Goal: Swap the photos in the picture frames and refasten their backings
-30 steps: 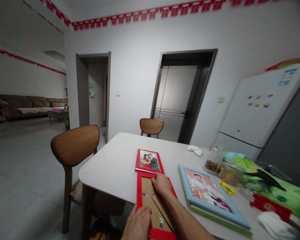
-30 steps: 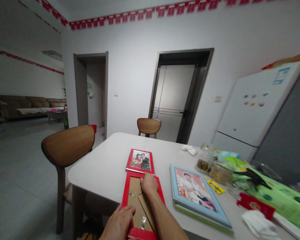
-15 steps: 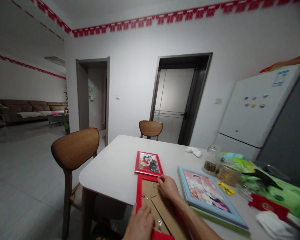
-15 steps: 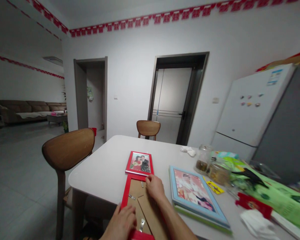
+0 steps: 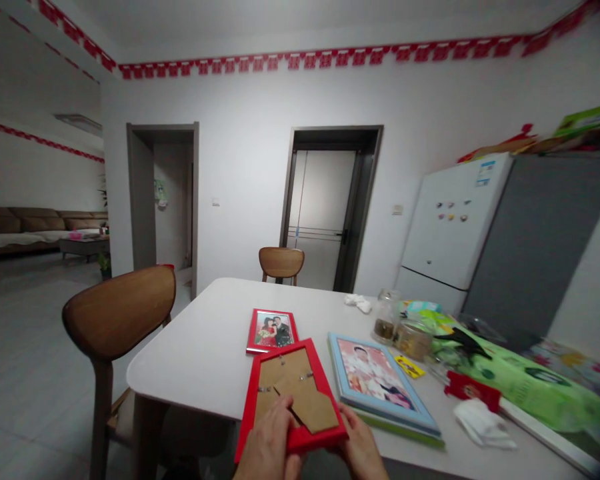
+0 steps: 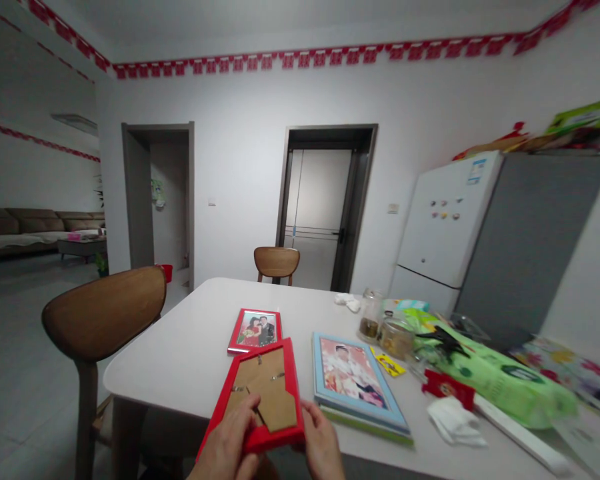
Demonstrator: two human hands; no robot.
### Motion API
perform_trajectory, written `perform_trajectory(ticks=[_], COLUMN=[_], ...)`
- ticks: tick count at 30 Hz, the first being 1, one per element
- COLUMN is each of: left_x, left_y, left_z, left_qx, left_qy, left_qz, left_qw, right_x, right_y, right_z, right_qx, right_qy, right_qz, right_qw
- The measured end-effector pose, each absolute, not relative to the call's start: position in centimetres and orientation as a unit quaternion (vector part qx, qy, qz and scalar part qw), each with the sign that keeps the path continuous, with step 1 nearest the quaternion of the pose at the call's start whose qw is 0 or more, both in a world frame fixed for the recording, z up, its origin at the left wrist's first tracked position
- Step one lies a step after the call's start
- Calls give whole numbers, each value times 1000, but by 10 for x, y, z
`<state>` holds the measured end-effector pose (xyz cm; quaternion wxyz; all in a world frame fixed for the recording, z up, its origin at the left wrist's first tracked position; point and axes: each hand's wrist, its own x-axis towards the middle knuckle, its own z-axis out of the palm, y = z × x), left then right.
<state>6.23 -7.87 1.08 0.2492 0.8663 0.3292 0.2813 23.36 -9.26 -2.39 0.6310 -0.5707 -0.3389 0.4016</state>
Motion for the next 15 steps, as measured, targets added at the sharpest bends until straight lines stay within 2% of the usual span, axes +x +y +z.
perform_trajectory(ticks=[3, 6, 10, 13, 15], left_x=[74, 93, 118, 141, 163], left_y=[-89, -94, -76, -57, -48], left_z=[35, 57, 79, 75, 62], left_qx=[768, 672, 575, 559, 568], left_qy=[319, 269, 202, 215, 222], left_qz=[430, 514, 557, 507, 467], left_qw=[350, 461, 564, 620, 640], right_x=[196, 184, 241, 314, 360], right_y=[-93, -92, -98, -100, -98], right_z=[-23, -8, 18, 29, 31], right_qx=[-479, -404, -492, -627, -713], right_qy=[-305, -292, -297, -320, -353], right_qz=[514, 518, 398, 275, 178], right_qw=[643, 695, 715, 656, 578])
